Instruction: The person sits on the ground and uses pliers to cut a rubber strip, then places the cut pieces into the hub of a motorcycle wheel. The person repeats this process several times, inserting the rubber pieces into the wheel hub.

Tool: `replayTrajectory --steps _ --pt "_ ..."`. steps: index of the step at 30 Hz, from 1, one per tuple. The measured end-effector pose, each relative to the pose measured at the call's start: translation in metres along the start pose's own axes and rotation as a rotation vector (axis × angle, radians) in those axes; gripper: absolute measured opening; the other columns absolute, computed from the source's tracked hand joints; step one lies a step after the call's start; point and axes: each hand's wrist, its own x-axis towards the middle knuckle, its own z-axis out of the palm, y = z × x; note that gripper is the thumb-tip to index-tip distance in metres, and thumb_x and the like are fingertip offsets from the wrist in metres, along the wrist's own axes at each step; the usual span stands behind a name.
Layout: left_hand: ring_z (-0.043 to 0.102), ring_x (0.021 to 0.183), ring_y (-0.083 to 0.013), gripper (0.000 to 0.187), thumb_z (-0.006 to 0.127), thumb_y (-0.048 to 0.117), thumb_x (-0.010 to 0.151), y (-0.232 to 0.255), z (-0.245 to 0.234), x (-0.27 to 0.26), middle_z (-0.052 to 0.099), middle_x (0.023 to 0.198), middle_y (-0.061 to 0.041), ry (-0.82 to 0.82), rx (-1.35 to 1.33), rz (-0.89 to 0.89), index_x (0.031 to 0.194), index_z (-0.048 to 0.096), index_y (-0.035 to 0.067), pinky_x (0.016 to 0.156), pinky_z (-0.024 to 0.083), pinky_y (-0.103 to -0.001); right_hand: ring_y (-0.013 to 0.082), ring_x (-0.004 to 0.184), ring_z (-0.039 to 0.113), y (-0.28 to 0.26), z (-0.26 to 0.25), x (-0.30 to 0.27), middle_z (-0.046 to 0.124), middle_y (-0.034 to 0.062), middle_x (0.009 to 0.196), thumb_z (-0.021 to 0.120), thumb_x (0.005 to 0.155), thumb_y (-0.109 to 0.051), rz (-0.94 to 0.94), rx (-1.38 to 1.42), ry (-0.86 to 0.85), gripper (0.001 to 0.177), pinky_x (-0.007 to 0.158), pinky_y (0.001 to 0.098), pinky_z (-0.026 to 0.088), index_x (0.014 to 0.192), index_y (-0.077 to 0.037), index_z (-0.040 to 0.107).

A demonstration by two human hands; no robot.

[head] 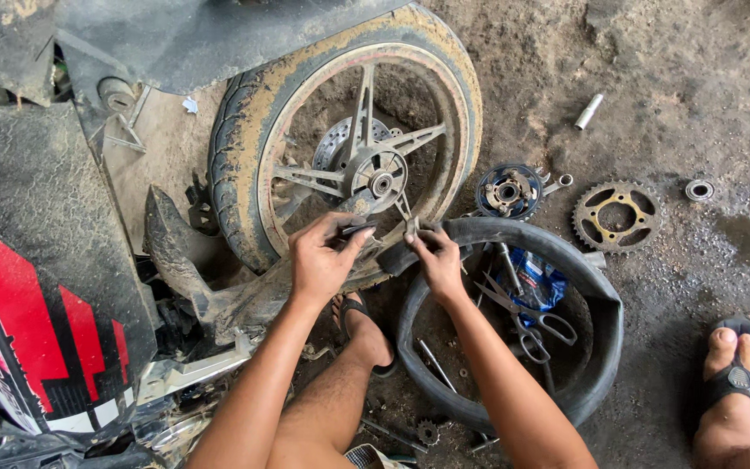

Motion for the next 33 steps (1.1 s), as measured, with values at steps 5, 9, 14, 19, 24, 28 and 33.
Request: replayTrajectory --steps 5,9,14,19,24,28,33 --pt "0.065 0.069 -0.0268 0.009 0.072 0.006 0.069 0.005 0.003 0.001 0.066 0.071 -0.008 -0.025 0.033 0.025 0.077 0.067 0.01 0.058 0.051 -0.032 0.0136 0.073 0.06 0.025 0.004 0.008 0.063 0.0102 0.083 0.08 0.065 -0.015 0.194 0.256 0.068 0.035 0.069 0.0255 0.05 0.093 -0.007 0.06" --pt "0.065 0.073 -0.0263 0.01 0.072 0.008 0.069 -0.001 0.006 -0.001 0.067 0.073 -0.008 -0.075 0.051 0.027 0.078 0.068 0.011 0.061 0.051 -0.032 0.025 0.086 0.06 -0.007 -0.002 -0.002 0.05 0.0155 0.105 0.069 0.066 0.005 0.088 0.589 -0.054 0.077 0.07 0.0352 0.056 0.129 -0.009 0.027" --pt "0.065 0.079 -0.0296 0.012 0.068 0.008 0.072 0.005 0.016 -0.014 0.068 0.078 -0.012 -0.27 0.098 -0.215 0.084 0.068 0.007 0.068 0.051 -0.038 0.0216 0.068 0.056 0.002 0.001 -0.001 0.053 0.0128 0.078 0.068 0.072 -0.011 0.167 0.526 -0.069 0.041 0.056 0.0323 0.052 0.108 -0.004 0.052" --pt "0.062 0.089 -0.0362 0.025 0.064 0.009 0.076 0.014 0.016 -0.015 0.065 0.091 -0.02 -0.513 0.228 -0.414 0.1 0.058 0.002 0.074 0.051 -0.043 0.0236 0.045 0.058 0.0 0.002 -0.01 0.053 0.0158 0.056 0.066 0.075 -0.01 0.187 0.671 -0.197 0.015 0.038 0.0326 0.05 0.082 0.003 0.063" --pt "0.065 0.078 -0.0304 0.02 0.06 0.014 0.081 -0.023 0.021 -0.024 0.067 0.074 -0.013 -0.478 0.242 -0.387 0.099 0.052 0.011 0.071 0.05 -0.038 0.0166 0.039 0.054 0.012 -0.001 -0.005 0.052 0.0105 0.052 0.071 0.07 -0.003 0.07 0.447 -0.213 0.013 0.034 0.0269 0.046 0.081 0.002 0.066" --pt "0.065 0.077 -0.0311 0.021 0.056 0.012 0.083 -0.004 0.026 -0.021 0.067 0.071 -0.016 -0.466 0.25 -0.388 0.103 0.052 0.013 0.072 0.051 -0.041 0.0144 0.048 0.055 0.002 -0.003 -0.004 0.054 0.0085 0.056 0.07 0.07 -0.003 0.052 0.387 -0.16 0.01 0.041 0.0261 0.048 0.079 0.0 0.066" --pt "0.064 0.08 -0.0296 0.019 0.05 0.01 0.086 -0.015 0.025 -0.022 0.068 0.078 -0.012 -0.403 0.25 -0.272 0.103 0.058 0.012 0.072 0.051 -0.04 0.013 0.066 0.053 0.002 -0.005 0.007 0.063 0.011 0.069 0.068 0.073 -0.007 -0.022 0.14 -0.028 0.011 0.059 0.028 0.046 0.084 -0.006 0.068"
